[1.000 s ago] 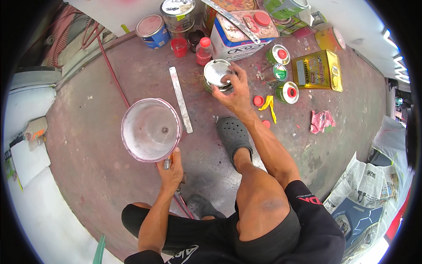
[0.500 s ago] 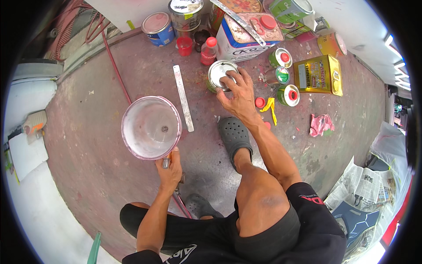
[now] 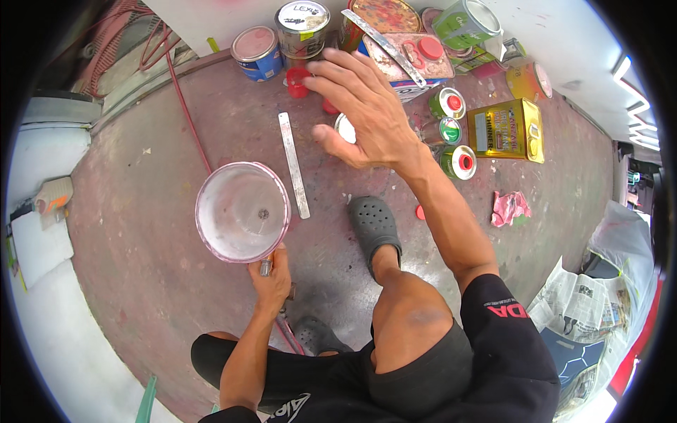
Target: The person uses a spray gun to apply paint to a car bumper that is masked with newspaper and plastic. They move around the bumper to cover different areas, then walk to a workbench to pour paint from cans into the spray gun's cup and stir the mixture.
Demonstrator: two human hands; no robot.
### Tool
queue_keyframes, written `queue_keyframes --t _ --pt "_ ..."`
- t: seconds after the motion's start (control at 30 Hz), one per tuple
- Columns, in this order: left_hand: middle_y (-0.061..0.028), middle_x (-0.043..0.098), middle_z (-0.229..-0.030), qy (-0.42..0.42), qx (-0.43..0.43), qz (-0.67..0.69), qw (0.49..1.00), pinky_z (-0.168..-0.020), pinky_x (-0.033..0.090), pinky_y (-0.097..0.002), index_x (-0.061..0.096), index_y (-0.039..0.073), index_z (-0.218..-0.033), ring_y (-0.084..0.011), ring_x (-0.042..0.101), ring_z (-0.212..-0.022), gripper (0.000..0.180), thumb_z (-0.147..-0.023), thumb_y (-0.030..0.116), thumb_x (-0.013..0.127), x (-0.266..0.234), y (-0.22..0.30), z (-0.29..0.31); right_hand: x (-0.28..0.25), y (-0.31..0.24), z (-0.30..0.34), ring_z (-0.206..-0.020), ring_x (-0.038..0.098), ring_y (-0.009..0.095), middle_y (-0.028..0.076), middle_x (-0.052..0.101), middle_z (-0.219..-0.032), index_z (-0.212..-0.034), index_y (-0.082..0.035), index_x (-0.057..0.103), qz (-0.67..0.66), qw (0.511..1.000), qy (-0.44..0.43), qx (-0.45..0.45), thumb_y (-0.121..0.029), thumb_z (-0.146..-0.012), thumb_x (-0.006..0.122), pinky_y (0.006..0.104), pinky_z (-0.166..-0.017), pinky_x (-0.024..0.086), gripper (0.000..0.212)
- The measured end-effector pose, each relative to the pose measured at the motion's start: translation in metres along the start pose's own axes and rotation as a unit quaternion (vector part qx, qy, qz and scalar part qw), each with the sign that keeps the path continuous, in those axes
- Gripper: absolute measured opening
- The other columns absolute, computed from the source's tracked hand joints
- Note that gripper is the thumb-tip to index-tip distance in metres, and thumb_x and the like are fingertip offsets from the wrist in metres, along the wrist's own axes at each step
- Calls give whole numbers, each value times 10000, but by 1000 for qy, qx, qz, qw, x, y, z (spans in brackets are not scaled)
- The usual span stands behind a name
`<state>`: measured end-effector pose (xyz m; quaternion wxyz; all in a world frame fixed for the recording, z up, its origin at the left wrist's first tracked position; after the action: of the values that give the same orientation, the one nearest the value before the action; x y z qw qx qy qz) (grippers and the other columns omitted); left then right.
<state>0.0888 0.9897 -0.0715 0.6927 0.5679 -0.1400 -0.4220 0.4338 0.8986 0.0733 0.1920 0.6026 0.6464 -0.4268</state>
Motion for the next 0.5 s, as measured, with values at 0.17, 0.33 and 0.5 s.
queue_keyframes --t 0.17,0.33,0.5 --pt "67 517 -776 -1 25 -54 998 -529 380 -235 690 30 -1402 -27 460 -595 326 -1127 194 629 -10 -9 -3 87 53 68 -1653 275 392 187 414 -1722 -1591 -50 503 -8 991 -134 18 -443 -1055 578 598 -1352 172 670" --pt "58 511 -778 12 -35 6 999 -530 382 -242 693 15 -1390 -29 464 -593 326 -1126 190 615 1 30 -8 97 49 80 -1592 379 411 176 483 -1676 -1561 -66 534 -26 989 -146 -3 -401 -1033 629 587 -1322 261 632" --pt "33 560 -797 -12 -27 2 1000 -568 371 -290 688 8 -1340 -66 450 -606 267 -1098 113 646 18 43 -10 31 9 120 -1278 584 364 162 651 -1393 -1412 -35 634 -18 975 118 187 -267 -926 785 533 -1101 459 559"
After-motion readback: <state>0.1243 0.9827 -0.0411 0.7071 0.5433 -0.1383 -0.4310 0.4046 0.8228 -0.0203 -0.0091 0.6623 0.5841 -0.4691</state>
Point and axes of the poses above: each hand's wrist, its own z-axis away from the middle knuckle, its own x-axis out of the palm, y = z × x, the point moved 4 cm from there along -z, towards the middle knuckle
